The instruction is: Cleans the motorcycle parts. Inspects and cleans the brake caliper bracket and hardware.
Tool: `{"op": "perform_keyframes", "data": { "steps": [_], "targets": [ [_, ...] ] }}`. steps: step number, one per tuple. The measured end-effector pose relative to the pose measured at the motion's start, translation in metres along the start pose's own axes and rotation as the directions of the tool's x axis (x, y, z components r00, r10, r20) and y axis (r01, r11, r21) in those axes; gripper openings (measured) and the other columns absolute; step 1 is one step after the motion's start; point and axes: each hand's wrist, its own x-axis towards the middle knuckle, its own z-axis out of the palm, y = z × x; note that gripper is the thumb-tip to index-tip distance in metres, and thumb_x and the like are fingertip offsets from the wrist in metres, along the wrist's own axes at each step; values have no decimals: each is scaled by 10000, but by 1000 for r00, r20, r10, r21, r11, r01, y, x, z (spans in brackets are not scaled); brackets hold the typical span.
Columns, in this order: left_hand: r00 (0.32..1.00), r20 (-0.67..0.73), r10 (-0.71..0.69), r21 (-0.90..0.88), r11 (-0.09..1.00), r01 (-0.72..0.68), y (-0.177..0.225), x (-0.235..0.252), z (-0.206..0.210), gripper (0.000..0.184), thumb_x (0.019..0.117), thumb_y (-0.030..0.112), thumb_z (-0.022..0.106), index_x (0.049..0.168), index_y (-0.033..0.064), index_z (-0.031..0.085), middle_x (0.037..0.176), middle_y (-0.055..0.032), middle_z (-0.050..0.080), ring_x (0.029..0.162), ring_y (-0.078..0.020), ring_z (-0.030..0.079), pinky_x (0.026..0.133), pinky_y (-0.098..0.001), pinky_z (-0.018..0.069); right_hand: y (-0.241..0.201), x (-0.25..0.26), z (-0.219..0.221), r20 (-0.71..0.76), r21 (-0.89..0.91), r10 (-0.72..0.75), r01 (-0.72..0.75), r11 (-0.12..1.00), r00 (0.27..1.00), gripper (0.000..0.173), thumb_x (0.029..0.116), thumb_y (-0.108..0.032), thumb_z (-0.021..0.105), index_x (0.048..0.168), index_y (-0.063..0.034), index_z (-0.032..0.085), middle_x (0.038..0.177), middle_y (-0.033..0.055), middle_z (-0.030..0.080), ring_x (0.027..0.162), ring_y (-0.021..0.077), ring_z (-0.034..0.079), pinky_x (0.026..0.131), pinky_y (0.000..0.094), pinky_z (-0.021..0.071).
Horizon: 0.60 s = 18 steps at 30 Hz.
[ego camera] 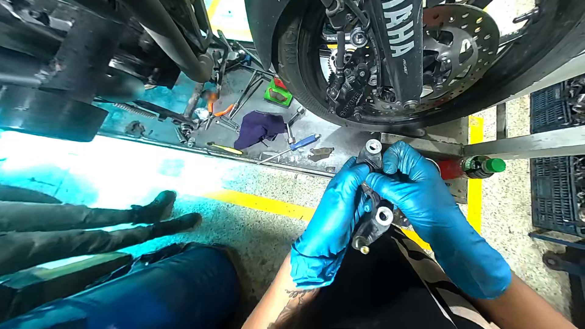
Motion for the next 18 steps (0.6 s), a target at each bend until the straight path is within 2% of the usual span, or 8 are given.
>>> {"op": "perform_keyframes", "data": {
  "steps": [2,4,5,8,11,13,15,18],
  "targets": [
    [999,3,38,115,993,-38,-3,-1,0,253,1041,291,387,1109,160,592,796,10,581,565,-29,501,488,-160,428,4,-1,2,-11,26,-22,22,999,1000,227,869,-59,740,849,-151,534,681,-8,546,533,58,506,447,171,409],
    [994,23,107,198,974,-110,-7,-2,-2,297,1052,302,357,1182,142,571,852,-2,598,623,-51,533,541,-179,453,5,-2,4,8,103,-5,4,995,1000,217,894,-39,722,860,-122,525,717,21,570,566,80,552,477,195,475],
    [989,40,143,234,961,-148,-8,-3,-3,309,1065,304,346,1206,134,562,879,-5,604,645,-60,543,559,-185,462,4,-2,3,34,142,22,-27,989,999,214,903,-37,719,868,-110,521,727,35,591,578,88,577,489,208,504],
    [983,43,176,370,912,-179,-3,-10,-2,271,1052,280,366,1209,153,546,853,25,594,602,-44,531,514,-179,445,2,5,-7,210,218,177,-223,950,962,201,891,-49,710,924,-130,529,777,14,600,619,52,549,527,182,453],
    [989,88,121,464,873,-149,1,-14,-5,271,1030,271,420,1256,171,534,834,28,614,640,-49,576,543,-195,475,11,11,-17,340,321,219,-332,887,915,259,831,16,709,1023,-114,595,858,35,658,713,67,623,610,205,530],
    [988,130,79,420,899,-127,-1,-14,-9,274,1023,264,451,1274,181,523,841,27,611,616,-42,552,525,-183,456,16,12,-18,356,360,232,-362,860,905,261,795,36,707,991,-102,602,827,52,661,660,78,618,561,214,523],
    [981,189,46,289,952,-100,0,-12,-12,249,1008,208,458,1249,171,509,872,30,609,600,-17,523,515,-153,430,13,10,-20,365,339,244,-373,864,898,260,807,33,710,958,-108,553,843,60,660,667,88,620,553,218,511],
    [976,218,0,89,996,-20,4,-5,-18,236,993,218,465,1209,182,552,892,23,626,608,-15,545,524,-153,466,-4,8,-19,320,337,270,-376,863,908,265,809,60,699,934,-117,547,767,46,644,583,75,595,520,208,515]
  ]
}}
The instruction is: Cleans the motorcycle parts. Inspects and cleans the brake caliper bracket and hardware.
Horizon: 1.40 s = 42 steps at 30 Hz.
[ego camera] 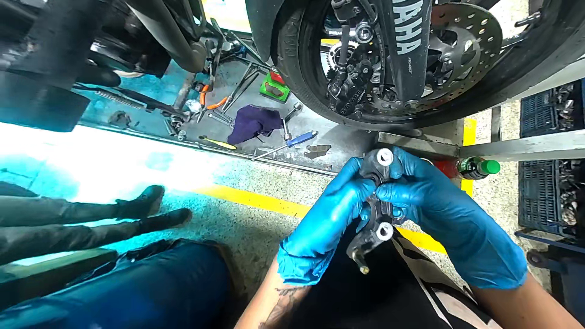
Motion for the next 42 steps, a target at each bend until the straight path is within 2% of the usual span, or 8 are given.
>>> {"op": "perform_keyframes", "data": {
  "steps": [6,13,17,20,24,27,35,42],
  "targets": [
    [991,-91,-99,-129,988,87,2,8,-2,292,964,246,494,1221,159,599,908,-5,652,590,-17,568,505,-151,482,1,-2,14,-149,-130,-84,65,989,985,156,903,-18,662,888,-130,554,677,25,555,473,42,474,439,162,426],
    [991,-130,-30,180,982,53,-5,9,6,217,1009,201,445,1206,183,533,838,24,592,565,-29,494,481,-160,404,13,14,16,-255,-163,-143,103,981,956,240,773,48,672,848,-121,519,754,7,566,639,65,534,535,194,435],
    [992,-95,80,131,989,-67,-1,5,6,230,986,124,473,1199,151,556,799,7,590,543,-25,498,477,-150,426,14,6,7,-103,-94,-167,157,983,981,151,845,-13,636,918,-127,569,761,40,593,569,70,538,486,192,453],
    [983,-23,182,67,981,-180,6,2,0,238,963,74,519,1185,146,569,786,15,607,567,-6,525,506,-137,454,7,0,5,8,14,-165,165,986,986,159,825,-87,603,935,-201,584,707,-13,568,526,22,517,494,168,460],
    [968,61,244,128,960,-250,11,-2,-6,273,970,72,517,1234,144,531,888,27,646,676,-7,589,583,-144,494,2,-2,19,-74,-114,-202,193,975,977,82,926,-131,644,955,-181,585,750,-3,603,533,36,526,488,170,466],
    [962,112,249,115,958,-262,10,-5,-12,306,944,145,542,1248,165,519,911,42,634,701,-5,593,606,-150,506,1,-3,24,-88,-169,-237,220,961,968,105,922,-99,659,939,-166,580,757,-2,596,529,34,509,470,160,439],
    [949,168,268,11,962,-274,12,-9,-19,346,895,77,524,1230,164,518,874,49,623,675,10,584,589,-136,501,1,-3,26,-3,-146,-305,302,942,952,140,907,-67,646,939,-174,561,733,-15,574,529,13,513,482,146,457],
    [932,131,339,138,924,-355,10,-13,-11,325,914,93,527,1232,162,524,892,43,621,705,13,589,601,-140,504,2,-11,33,-50,-301,-368,338,892,928,209,839,-55,706,918,-165,548,715,-12,585,562,46,556,484,181,479]
  ]
}}
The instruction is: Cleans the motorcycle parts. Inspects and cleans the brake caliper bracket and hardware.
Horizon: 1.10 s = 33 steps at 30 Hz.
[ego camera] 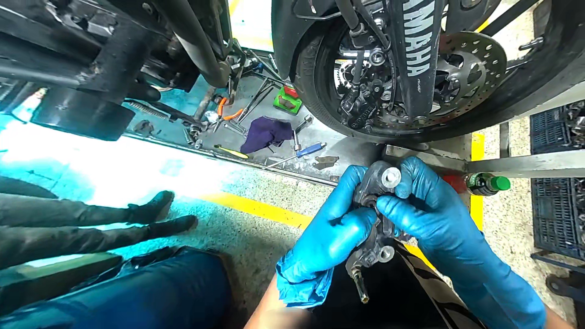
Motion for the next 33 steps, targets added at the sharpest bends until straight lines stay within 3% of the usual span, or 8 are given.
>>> {"op": "perform_keyframes", "data": {
  "steps": [5,8,13,16,19,23,29,33],
  "targets": [
    [1000,-18,-14,64,998,15,-2,-2,1,328,931,122,518,1257,159,528,931,63,644,773,19,616,668,-153,528,10,-3,9,-102,-71,-159,152,986,982,254,835,-62,741,857,-192,524,732,-77,571,606,-13,548,530,131,482],
    [999,30,-31,-10,999,31,-5,-2,-4,323,949,148,537,1271,174,523,964,74,642,806,26,617,701,-152,533,16,-3,12,-122,-83,-194,185,979,973,249,859,-74,734,859,-185,512,696,-88,576,598,-28,562,546,125,495],
    [995,-59,-81,-149,986,71,-6,-4,2,210,965,159,534,1164,201,583,808,74,617,610,47,548,549,-108,471,12,-3,7,-50,1,-136,137,991,989,238,877,-75,714,854,-201,513,672,-97,546,540,-50,503,504,104,445],
    [988,-113,-109,-176,980,88,-6,-4,7,201,961,215,567,1155,218,618,800,68,618,603,42,540,547,-115,465,7,-4,-1,48,46,-112,109,993,993,229,850,-35,693,911,-188,535,754,-69,631,636,-17,613,581,143,533],
    [995,-76,-66,-35,997,63,-4,-5,6,247,966,161,528,1208,182,567,833,63,619,664,31,569,593,-129,490,9,-7,1,-6,0,-106,106,994,994,266,795,-14,719,894,-186,543,760,-65,616,656,1,606,585,155,532],
    [999,32,23,58,998,-25,0,-6,3,324,969,160,527,1290,129,504,1036,41,635,912,-4,626,794,-181,544,12,-11,6,-58,-32,-142,140,990,988,271,797,-35,724,896,-186,522,729,-80,618,634,-10,612,567,148,531],
    [1000,-13,22,106,994,-20,-1,-9,9,307,955,106,493,1258,135,534,967,37,643,832,-2,629,728,-176,546,17,-17,12,-101,5,-251,252,968,963,275,828,-22,726,904,-178,513,747,-79,614,659,-24,618,598,137,544],
    [999,-22,34,190,981,-29,2,-10,10,314,949,105,480,1257,133,531,994,48,643,879,-1,633,768,-184,553,19,-18,15,-119,-21,-308,308,951,944,276,842,-27,724,885,-181,500,725,-94,573,638,-51,569,574,109,507]
  ]
}}
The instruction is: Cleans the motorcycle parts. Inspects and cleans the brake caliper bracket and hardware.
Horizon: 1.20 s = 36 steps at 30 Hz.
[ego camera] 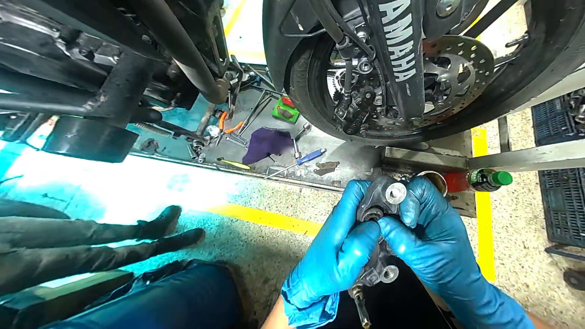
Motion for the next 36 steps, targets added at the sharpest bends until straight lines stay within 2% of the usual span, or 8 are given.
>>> {"op": "perform_keyframes", "data": {
  "steps": [6,13,16,22,26,30,34,36],
  "targets": [
    [996,63,58,131,989,-66,-10,-3,-3,401,1047,355,485,1356,100,462,1035,54,631,911,47,613,780,-149,540,4,0,3,-83,-163,22,-35,986,996,313,742,-85,743,810,-212,466,647,-124,503,539,-69,491,478,99,432],
    [999,11,30,-200,979,-27,-6,-1,5,264,1006,235,584,1260,192,523,934,96,627,780,57,597,669,-116,514,-6,8,-12,146,6,132,-134,991,980,266,796,-29,671,909,-202,502,713,-99,561,593,-37,556,520,130,492],
    [1000,-22,-12,-298,955,4,-6,-1,4,222,990,195,597,1210,213,571,877,92,634,723,56,595,627,-113,509,-7,10,-19,257,60,106,-125,990,961,231,801,-65,636,957,-190,520,784,-78,566,654,-25,563,564,133,497],
    [998,-58,10,-208,978,-22,-6,2,3,191,1010,260,593,1188,192,580,858,95,622,698,54,581,603,-117,501,-7,10,-13,204,-5,102,-103,995,974,251,799,-34,626,948,-191,499,756,-90,547,616,-33,541,529,124,479],
    [996,37,-82,-308,947,90,-5,5,-5,212,1006,146,541,1212,192,554,835,65,610,625,44,546,562,-107,478,-5,11,-12,138,-35,120,-116,993,983,263,798,-9,625,946,-189,504,766,-80,559,606,-22,540,511,128,473],
    [981,31,-193,-401,896,189,-4,8,-11,280,951,209,550,1228,199,591,894,56,644,648,19,573,568,-126,492,-1,13,-9,89,-77,111,-105,992,990,222,846,-28,639,933,-179,502,768,-73,561,596,-7,536,504,135,469],
    [930,-66,-362,-421,855,303,5,13,-3,204,987,262,450,1067,201,628,713,49,589,526,18,523,484,-125,459,4,19,-8,49,-51,122,-119,992,991,201,870,-9,645,932,-156,522,798,-60,582,637,5,561,558,133,490],
    [930,-59,-363,-572,776,266,4,17,-1,267,1018,253,423,957,184,674,699,45,620,566,14,578,526,-141,501,5,22,-11,64,-37,119,-117,992,991,183,888,-22,647,945,-153,533,813,-49,592,618,16,559,534,138,487]
  ]
}}
